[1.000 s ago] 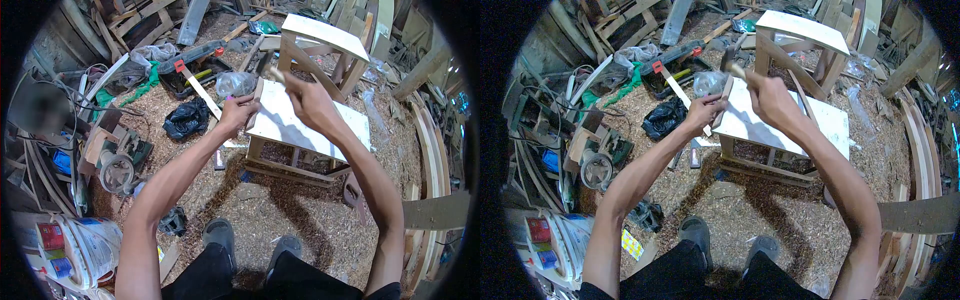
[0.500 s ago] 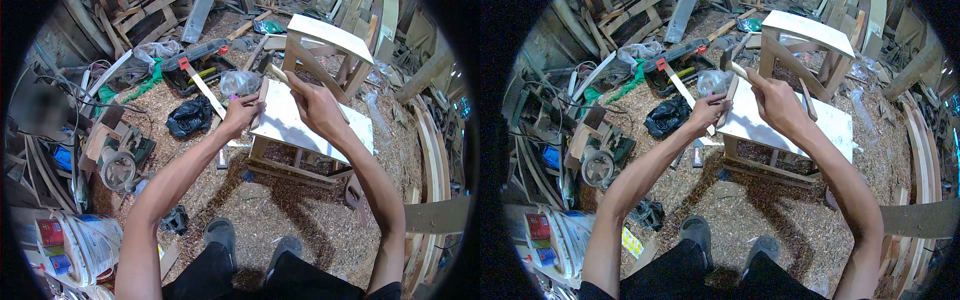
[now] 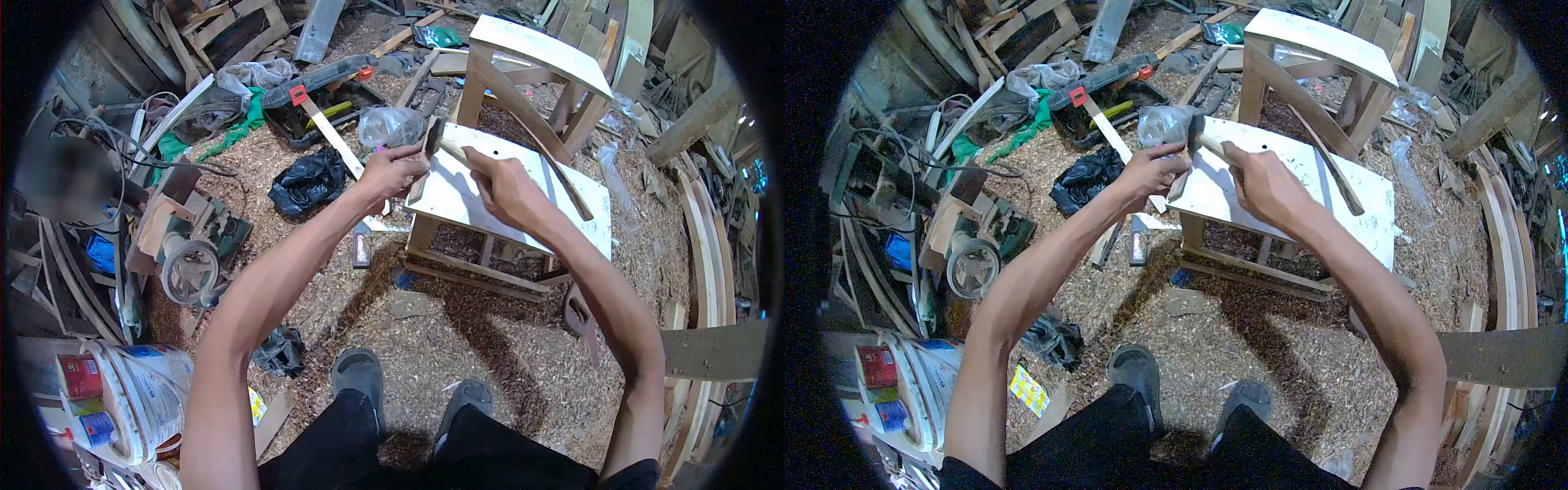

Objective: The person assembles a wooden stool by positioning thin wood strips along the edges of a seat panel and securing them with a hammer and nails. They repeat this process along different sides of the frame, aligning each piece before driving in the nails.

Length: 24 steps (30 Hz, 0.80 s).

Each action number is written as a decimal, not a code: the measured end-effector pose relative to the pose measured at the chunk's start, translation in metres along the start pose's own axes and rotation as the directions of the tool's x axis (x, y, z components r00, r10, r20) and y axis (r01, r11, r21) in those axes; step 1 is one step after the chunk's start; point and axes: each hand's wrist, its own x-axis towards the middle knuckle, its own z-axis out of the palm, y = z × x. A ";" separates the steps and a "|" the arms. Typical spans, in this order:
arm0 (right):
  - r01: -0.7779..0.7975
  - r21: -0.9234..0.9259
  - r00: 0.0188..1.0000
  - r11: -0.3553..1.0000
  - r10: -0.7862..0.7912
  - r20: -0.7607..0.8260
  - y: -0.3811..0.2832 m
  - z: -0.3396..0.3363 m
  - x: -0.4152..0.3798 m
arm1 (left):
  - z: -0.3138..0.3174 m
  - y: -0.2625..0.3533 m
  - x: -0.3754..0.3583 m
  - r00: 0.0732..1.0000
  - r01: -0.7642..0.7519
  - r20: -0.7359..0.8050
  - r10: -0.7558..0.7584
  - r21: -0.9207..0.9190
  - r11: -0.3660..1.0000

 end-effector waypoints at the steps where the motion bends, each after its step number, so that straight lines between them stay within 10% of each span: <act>1: -0.027 -0.037 0.999 0.999 0.028 0.031 -0.006 -0.009 0.004 | 0.000 0.001 0.000 1.000 0.002 0.000 -0.002 -0.002 1.000; 14: -0.100 0.189 0.968 0.977 0.139 -0.211 -0.043 -0.023 0.008 | -0.001 -0.001 0.003 1.000 0.014 0.007 -0.015 0.012 1.000; 21: -0.070 -0.013 0.998 0.997 0.070 -0.004 -0.016 -0.011 0.005 | 0.001 0.000 0.000 1.000 0.000 -0.006 0.000 -0.006 1.000; 24: -0.052 0.126 0.966 0.991 0.082 -0.246 -0.035 -0.020 0.006 | -0.003 -0.003 0.005 1.000 -0.004 0.012 0.004 0.022 1.000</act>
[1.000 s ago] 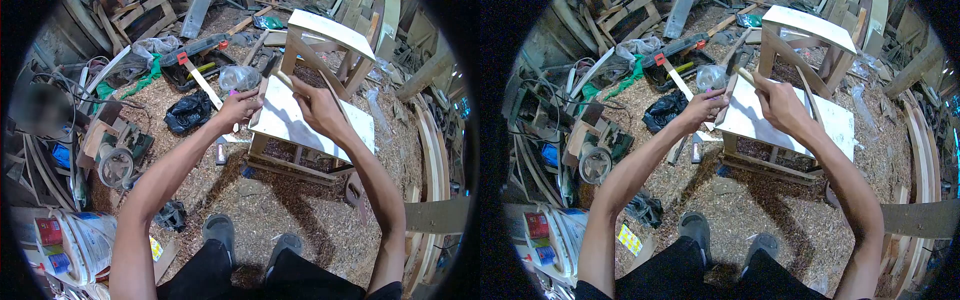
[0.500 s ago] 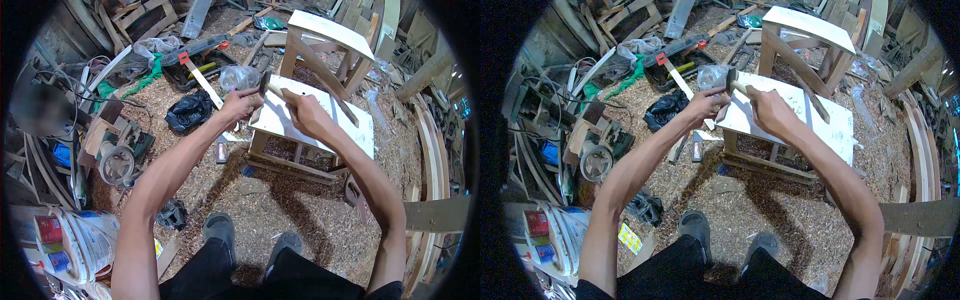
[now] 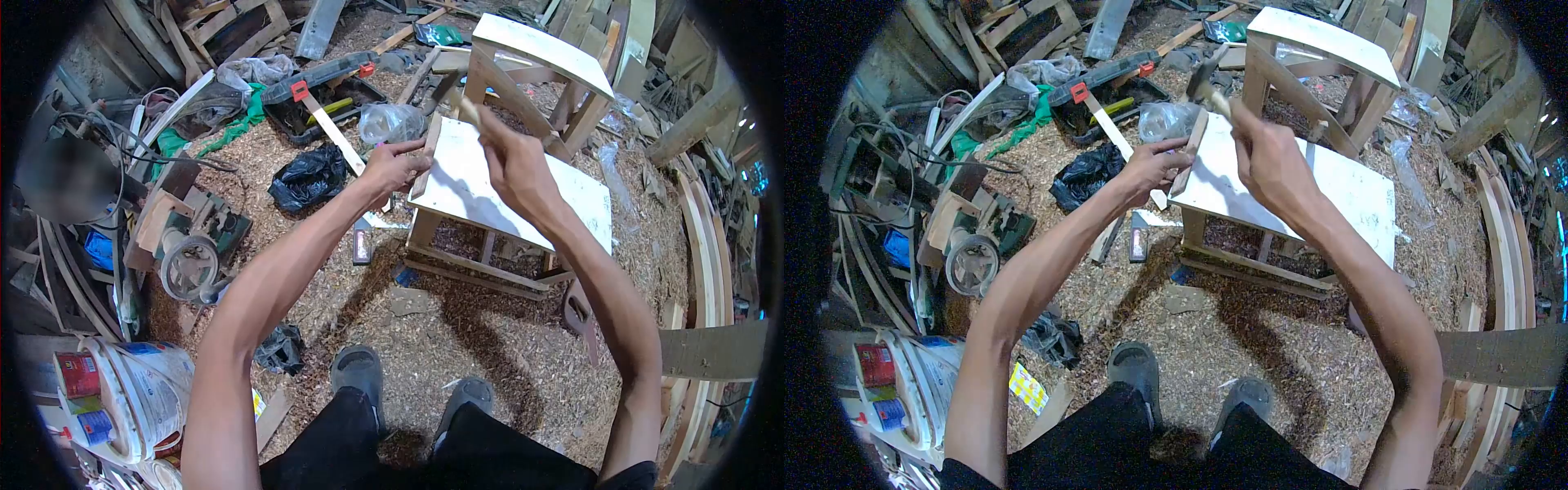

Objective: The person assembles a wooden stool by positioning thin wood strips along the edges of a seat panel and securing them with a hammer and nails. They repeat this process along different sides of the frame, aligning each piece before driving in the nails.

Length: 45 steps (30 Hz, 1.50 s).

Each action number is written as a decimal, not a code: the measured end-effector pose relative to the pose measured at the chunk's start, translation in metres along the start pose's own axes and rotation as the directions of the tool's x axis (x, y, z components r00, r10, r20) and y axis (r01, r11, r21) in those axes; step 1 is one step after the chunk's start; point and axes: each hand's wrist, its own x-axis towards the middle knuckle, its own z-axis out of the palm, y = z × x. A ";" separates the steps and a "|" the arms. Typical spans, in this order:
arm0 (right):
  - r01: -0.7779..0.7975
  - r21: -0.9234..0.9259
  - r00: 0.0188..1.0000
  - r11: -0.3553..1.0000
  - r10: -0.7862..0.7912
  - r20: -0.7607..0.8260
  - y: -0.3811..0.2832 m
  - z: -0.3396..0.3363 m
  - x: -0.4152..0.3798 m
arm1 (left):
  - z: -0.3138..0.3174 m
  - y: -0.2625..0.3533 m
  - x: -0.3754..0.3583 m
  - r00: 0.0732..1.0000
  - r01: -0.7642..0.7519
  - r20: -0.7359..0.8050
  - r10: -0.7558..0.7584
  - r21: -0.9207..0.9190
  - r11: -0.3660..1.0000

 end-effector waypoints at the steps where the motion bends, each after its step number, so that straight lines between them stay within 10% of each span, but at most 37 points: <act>1: 0.056 0.041 0.991 0.998 -0.051 -0.125 0.001 0.004 0.000 | 0.000 -0.001 -0.001 1.000 0.003 0.001 -0.003 0.002 1.000; 4: -0.019 -0.160 0.958 0.987 0.064 0.280 0.029 0.015 -0.005 | -0.001 -0.001 0.001 1.000 -0.011 0.008 0.012 -0.049 0.999; 11: -0.037 0.038 0.999 0.999 0.038 -0.011 0.003 0.000 0.001 | 0.002 0.000 0.002 1.000 0.018 -0.014 -0.018 0.013 1.000; 14: 0.048 -0.113 0.967 0.992 -0.018 0.254 0.041 0.023 -0.006 | 0.001 0.002 0.001 1.000 0.001 -0.004 -0.001 -0.001 1.000; 21: -0.099 0.075 0.995 0.992 0.097 0.029 0.000 0.007 0.002 | 0.000 -0.001 0.002 1.000 0.006 -0.001 -0.006 -0.014 1.000; 24: 0.065 -0.117 0.960 0.991 -0.030 0.277 0.033 0.022 -0.002 | 0.000 0.003 0.002 1.000 0.021 0.006 -0.021 -0.021 1.000; 29: -0.086 0.032 0.992 0.996 0.083 0.093 -0.005 -0.003 0.009 | 0.001 -0.007 0.008 1.000 0.002 -0.003 -0.003 -0.042 0.999; 45: 0.050 -0.103 0.970 0.993 -0.024 0.242 0.028 0.015 0.003 | 0.002 -0.001 0.003 1.000 -0.008 -0.010 0.009 0.007 1.000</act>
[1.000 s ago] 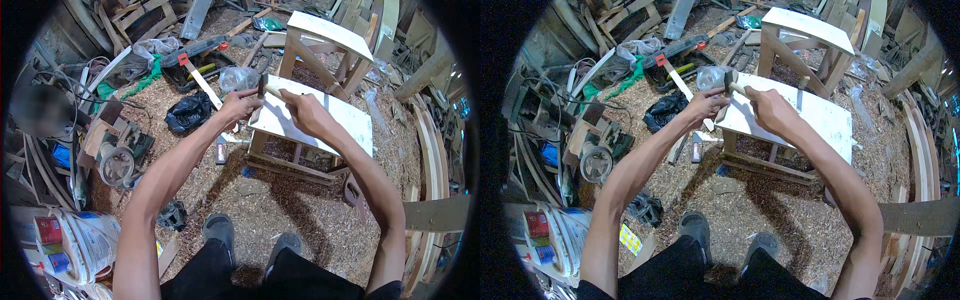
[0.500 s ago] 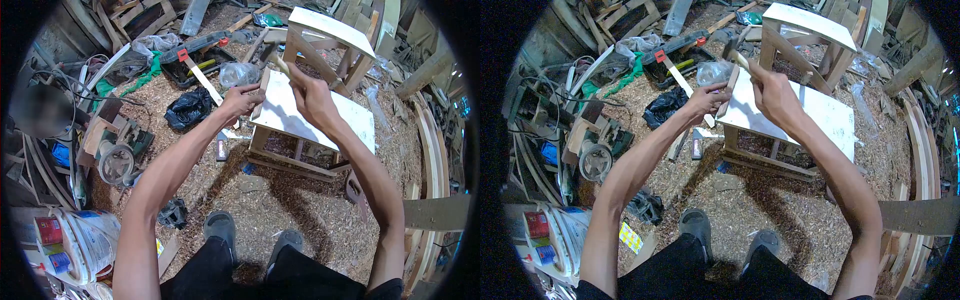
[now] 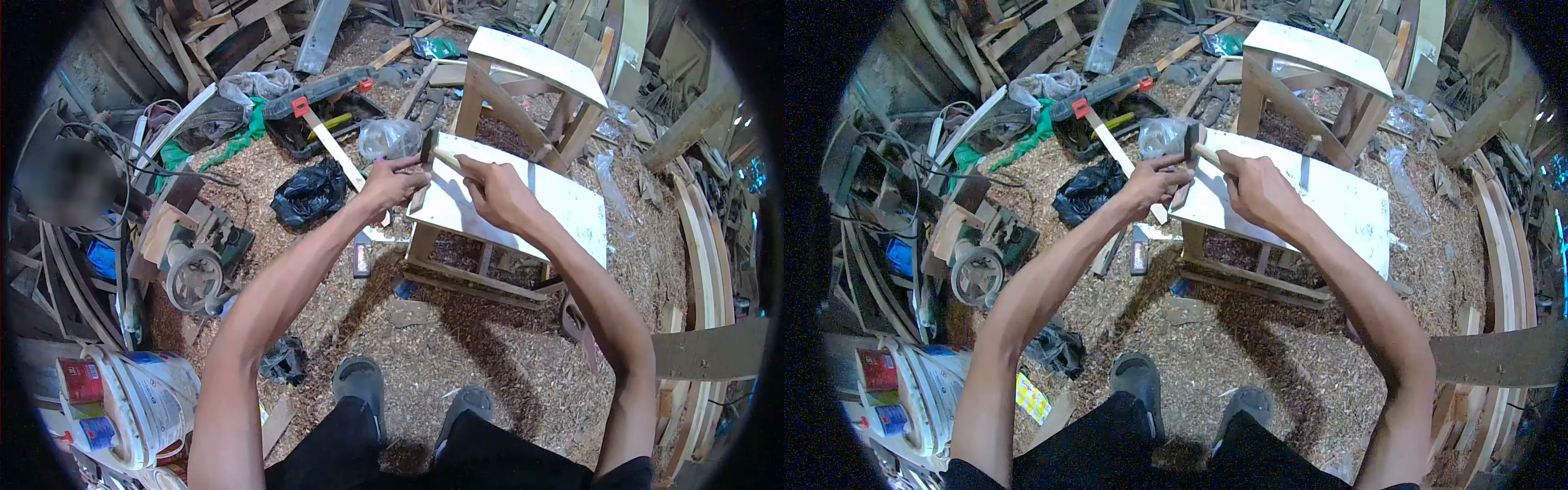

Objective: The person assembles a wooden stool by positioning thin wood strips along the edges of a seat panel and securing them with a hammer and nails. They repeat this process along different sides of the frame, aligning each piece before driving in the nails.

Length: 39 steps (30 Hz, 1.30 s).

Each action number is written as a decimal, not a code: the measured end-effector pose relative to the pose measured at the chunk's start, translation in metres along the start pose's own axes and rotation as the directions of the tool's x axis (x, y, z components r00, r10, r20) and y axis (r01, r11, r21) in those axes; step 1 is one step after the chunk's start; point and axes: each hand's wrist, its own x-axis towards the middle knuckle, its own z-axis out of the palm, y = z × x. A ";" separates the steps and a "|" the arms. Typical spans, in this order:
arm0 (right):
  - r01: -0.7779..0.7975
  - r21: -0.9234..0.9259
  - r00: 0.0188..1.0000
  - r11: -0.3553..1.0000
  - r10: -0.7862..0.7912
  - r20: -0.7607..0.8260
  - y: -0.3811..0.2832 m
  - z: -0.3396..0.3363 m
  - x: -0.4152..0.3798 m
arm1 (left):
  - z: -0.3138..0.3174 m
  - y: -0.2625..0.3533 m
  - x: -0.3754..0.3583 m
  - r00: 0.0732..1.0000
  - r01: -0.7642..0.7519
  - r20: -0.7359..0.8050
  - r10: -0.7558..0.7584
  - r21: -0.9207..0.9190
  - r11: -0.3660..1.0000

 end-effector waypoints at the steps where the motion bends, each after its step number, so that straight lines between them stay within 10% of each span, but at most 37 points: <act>1: -0.114 0.032 0.993 0.993 0.113 0.021 -0.006 -0.009 0.005 | -0.001 0.002 -0.004 1.000 -0.016 0.022 0.016 -0.007 1.000; 6: -0.385 0.159 0.902 0.909 0.407 -0.141 0.013 -0.011 0.050 | -0.003 0.012 -0.005 1.000 0.021 0.002 -0.021 0.099 0.995; 12: -0.520 0.277 0.831 0.808 0.554 -0.056 0.028 0.021 0.082 | 0.005 0.025 -0.005 0.977 -0.188 0.049 0.208 0.662 0.726; 39: -0.437 0.339 0.855 0.833 0.502 -0.130 0.016 0.046 0.084 | 0.019 0.038 -0.002 0.946 -0.025 -0.153 0.285 0.843 0.537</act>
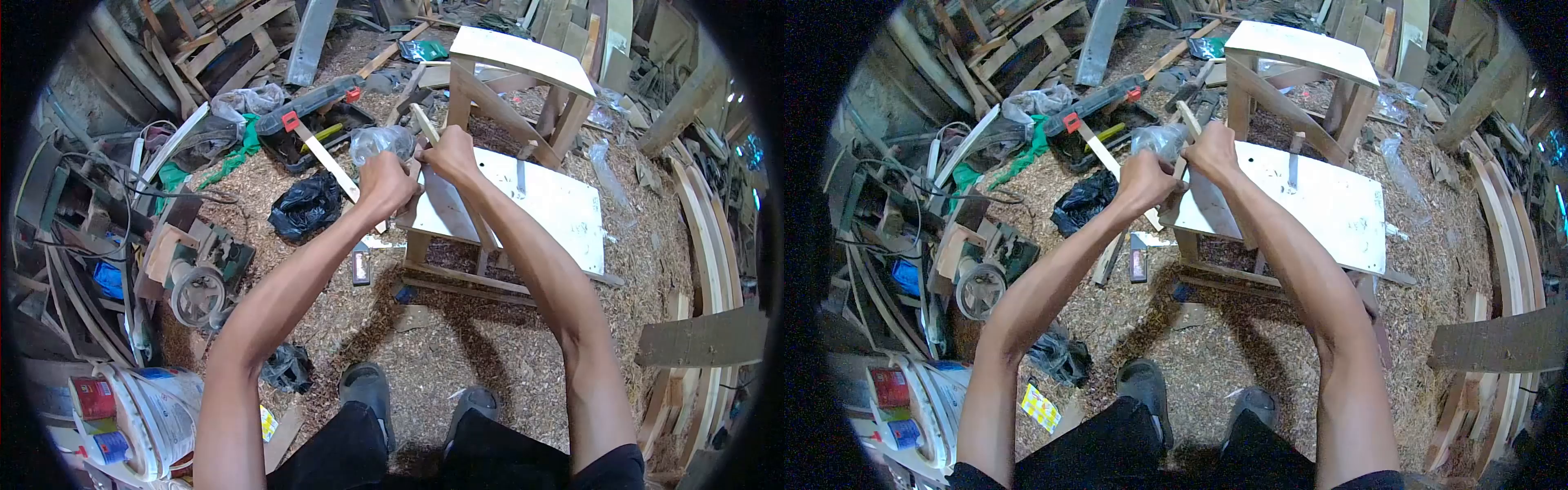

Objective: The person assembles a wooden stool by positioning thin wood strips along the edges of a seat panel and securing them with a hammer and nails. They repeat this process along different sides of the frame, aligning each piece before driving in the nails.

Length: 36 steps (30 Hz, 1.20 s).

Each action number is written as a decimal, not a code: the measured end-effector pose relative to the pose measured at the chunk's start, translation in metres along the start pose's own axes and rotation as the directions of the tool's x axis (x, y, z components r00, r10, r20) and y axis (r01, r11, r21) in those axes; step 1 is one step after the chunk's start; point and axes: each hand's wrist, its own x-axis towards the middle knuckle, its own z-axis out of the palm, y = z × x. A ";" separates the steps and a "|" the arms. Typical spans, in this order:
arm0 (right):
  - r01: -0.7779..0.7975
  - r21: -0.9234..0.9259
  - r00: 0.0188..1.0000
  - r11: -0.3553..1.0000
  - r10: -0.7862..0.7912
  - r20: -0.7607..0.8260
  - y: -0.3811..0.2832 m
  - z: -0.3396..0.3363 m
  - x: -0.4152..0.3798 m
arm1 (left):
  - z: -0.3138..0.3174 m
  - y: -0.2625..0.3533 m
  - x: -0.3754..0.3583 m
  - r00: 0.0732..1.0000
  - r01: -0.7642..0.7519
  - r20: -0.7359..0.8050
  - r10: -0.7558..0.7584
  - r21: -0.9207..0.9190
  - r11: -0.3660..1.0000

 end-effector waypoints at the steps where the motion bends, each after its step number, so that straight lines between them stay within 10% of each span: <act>1: -0.004 -0.004 1.000 1.000 0.004 -0.007 0.001 0.000 0.001 | 0.000 0.000 0.001 1.000 -0.001 0.025 0.001 -0.001 1.000; 11: 0.094 -0.096 0.988 0.991 -0.105 -0.115 -0.031 -0.057 -0.015 | -0.014 0.022 0.005 0.997 -0.072 -0.013 0.072 -0.012 0.997; 13: -0.061 -0.145 0.997 0.988 0.055 -0.045 -0.040 -0.115 -0.018 | -0.001 0.024 0.027 0.920 -0.353 -0.181 0.346 -0.004 0.936; 20: -0.317 -0.175 0.931 0.932 0.270 -0.246 0.086 -0.194 -0.015 | 0.033 0.093 0.036 0.854 -0.486 0.003 0.521 -0.355 0.799; 29: -0.364 0.536 0.921 0.762 0.381 0.083 0.113 -0.156 -0.035 | 0.064 0.128 0.039 0.724 -0.684 -0.255 0.641 -0.390 0.617; 36: -0.322 0.638 0.925 0.700 0.376 0.054 0.115 -0.144 -0.027 | 0.031 0.128 0.043 0.655 -0.734 -0.593 0.469 -0.350 0.582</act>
